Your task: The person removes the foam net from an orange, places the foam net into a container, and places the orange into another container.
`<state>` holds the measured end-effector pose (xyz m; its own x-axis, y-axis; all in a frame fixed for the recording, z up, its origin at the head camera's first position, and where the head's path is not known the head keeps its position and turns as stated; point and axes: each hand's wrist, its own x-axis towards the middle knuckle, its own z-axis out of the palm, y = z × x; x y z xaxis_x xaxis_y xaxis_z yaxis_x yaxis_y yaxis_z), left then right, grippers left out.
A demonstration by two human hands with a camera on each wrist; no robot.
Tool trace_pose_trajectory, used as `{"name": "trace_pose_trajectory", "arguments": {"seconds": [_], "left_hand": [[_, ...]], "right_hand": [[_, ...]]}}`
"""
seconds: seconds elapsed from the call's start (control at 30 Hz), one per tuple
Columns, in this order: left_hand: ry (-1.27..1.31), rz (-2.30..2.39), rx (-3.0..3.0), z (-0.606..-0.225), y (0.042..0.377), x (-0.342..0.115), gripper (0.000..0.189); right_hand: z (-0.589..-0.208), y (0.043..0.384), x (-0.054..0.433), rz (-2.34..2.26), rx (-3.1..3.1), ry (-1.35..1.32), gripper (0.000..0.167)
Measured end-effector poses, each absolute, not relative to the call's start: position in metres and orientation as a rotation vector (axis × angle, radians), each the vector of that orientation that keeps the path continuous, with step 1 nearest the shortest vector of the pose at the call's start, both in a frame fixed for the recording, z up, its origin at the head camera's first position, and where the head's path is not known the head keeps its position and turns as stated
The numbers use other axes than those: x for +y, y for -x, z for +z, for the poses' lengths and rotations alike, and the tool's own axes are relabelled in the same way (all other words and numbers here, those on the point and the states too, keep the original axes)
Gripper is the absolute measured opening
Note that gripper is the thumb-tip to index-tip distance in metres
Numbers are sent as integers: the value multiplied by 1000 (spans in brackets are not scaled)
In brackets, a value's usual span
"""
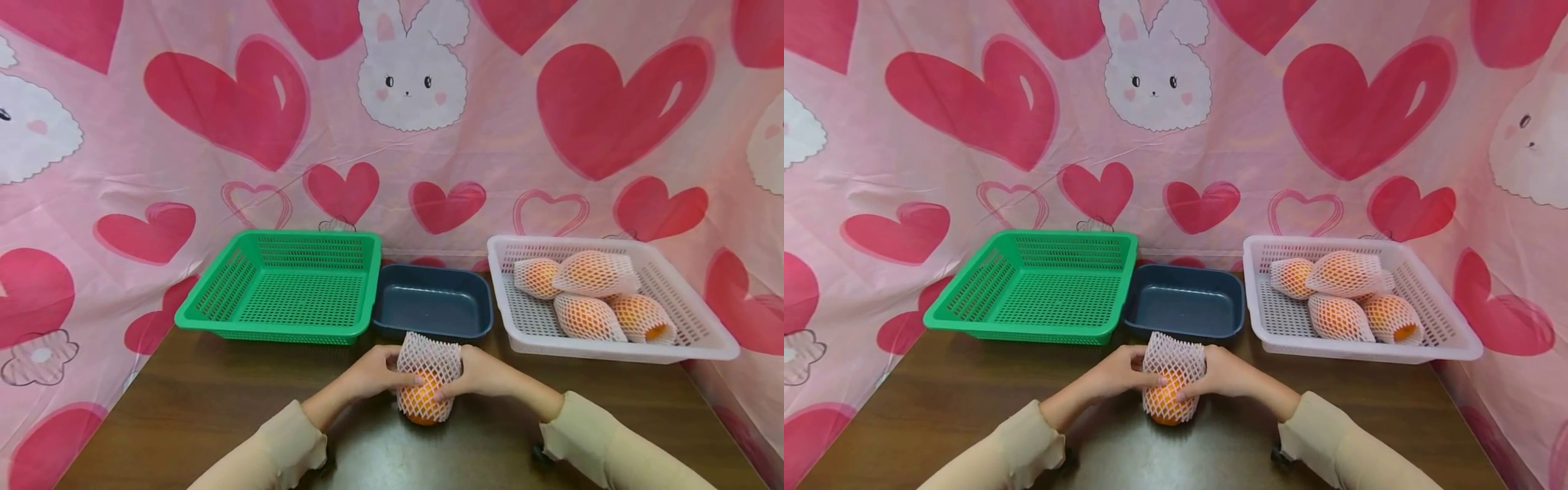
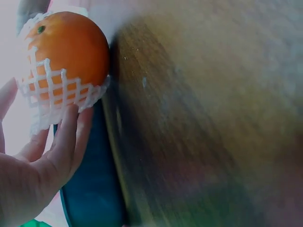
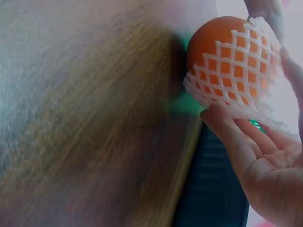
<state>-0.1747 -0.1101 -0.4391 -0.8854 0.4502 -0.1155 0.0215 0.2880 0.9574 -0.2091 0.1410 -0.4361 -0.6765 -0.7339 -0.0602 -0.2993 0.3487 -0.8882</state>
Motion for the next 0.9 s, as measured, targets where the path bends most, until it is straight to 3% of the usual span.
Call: {"name": "trace_pose_trajectory", "arguments": {"seconds": [0.3,0.67,0.8,0.9], "left_hand": [[-473,1574,2380,-434,182,-112,25],[-448,1587,2470,-431,183,-119,19],[-479,1526,2483,-428,181,-122,28],[-510,1448,2475,-426,179,-125,47]], "right_hand": [[-442,207,132,-1401,2237,877,32],[-440,201,116,-1450,2363,906,19],[-436,199,112,-1441,2400,954,18],[-437,200,110,-1455,2408,973,18]]}}
